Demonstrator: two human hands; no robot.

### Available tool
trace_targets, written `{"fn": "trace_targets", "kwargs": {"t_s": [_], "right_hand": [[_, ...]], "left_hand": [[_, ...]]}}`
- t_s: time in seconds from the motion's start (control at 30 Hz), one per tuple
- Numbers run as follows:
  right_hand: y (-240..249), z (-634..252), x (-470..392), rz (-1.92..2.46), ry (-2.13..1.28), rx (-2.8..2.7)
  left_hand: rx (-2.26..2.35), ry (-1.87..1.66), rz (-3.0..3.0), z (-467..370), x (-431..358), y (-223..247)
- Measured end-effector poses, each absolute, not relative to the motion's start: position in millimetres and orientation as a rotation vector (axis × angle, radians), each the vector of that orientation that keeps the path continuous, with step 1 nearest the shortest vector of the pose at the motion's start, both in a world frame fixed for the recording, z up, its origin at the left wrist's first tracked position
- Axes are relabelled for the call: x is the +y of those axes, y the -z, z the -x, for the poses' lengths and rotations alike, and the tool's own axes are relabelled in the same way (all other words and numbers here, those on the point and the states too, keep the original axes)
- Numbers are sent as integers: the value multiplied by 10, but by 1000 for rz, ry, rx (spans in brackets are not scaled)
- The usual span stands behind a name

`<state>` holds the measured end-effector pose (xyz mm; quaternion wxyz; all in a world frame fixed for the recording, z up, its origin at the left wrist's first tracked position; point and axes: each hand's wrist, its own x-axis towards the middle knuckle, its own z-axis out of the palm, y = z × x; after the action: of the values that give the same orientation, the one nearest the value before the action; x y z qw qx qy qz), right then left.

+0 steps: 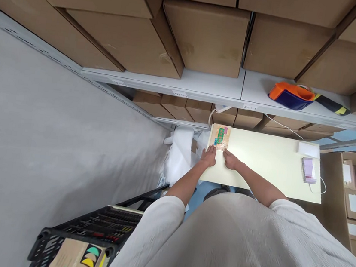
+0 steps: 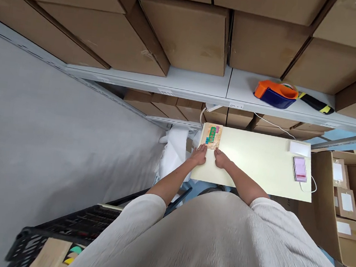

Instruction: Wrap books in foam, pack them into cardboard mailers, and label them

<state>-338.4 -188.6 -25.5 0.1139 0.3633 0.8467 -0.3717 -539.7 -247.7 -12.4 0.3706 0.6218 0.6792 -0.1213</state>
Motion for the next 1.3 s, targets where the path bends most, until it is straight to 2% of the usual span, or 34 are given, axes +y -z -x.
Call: {"fn": "trace_targets", "kwargs": {"t_s": [0.23, 0.4, 0.5, 0.6, 0.7, 0.77, 1.03, 1.3], "right_hand": [[-30, 3176, -1844, -1137, 1058, 2478], [-610, 2634, -1652, -1429, 927, 2795], [-1190, 2287, -1323, -1585, 685, 3084], [-1851, 2001, -867, -1768, 276, 3252], [-2390, 1821, -419, -1910, -102, 3186], [-2601, 1766, -189, -1930, -214, 3095], [-2744, 1720, 83, -1688, -286, 2961], [-2759, 1384, -646, -1567, -192, 3118]], "left_hand": [[1755, 225, -1600, 5458, -2396, 148], [1770, 175, -1636, 5498, -2364, 109], [1814, 163, -1664, 5439, -2363, 80], [1848, 38, -1711, 5287, -2369, 45], [1813, -111, -1747, 5067, -2387, -10], [1779, -159, -1762, 4907, -2412, -61], [1751, -208, -1794, 4416, -2589, -317], [1751, -197, -1814, 3981, -2736, -445]]}}
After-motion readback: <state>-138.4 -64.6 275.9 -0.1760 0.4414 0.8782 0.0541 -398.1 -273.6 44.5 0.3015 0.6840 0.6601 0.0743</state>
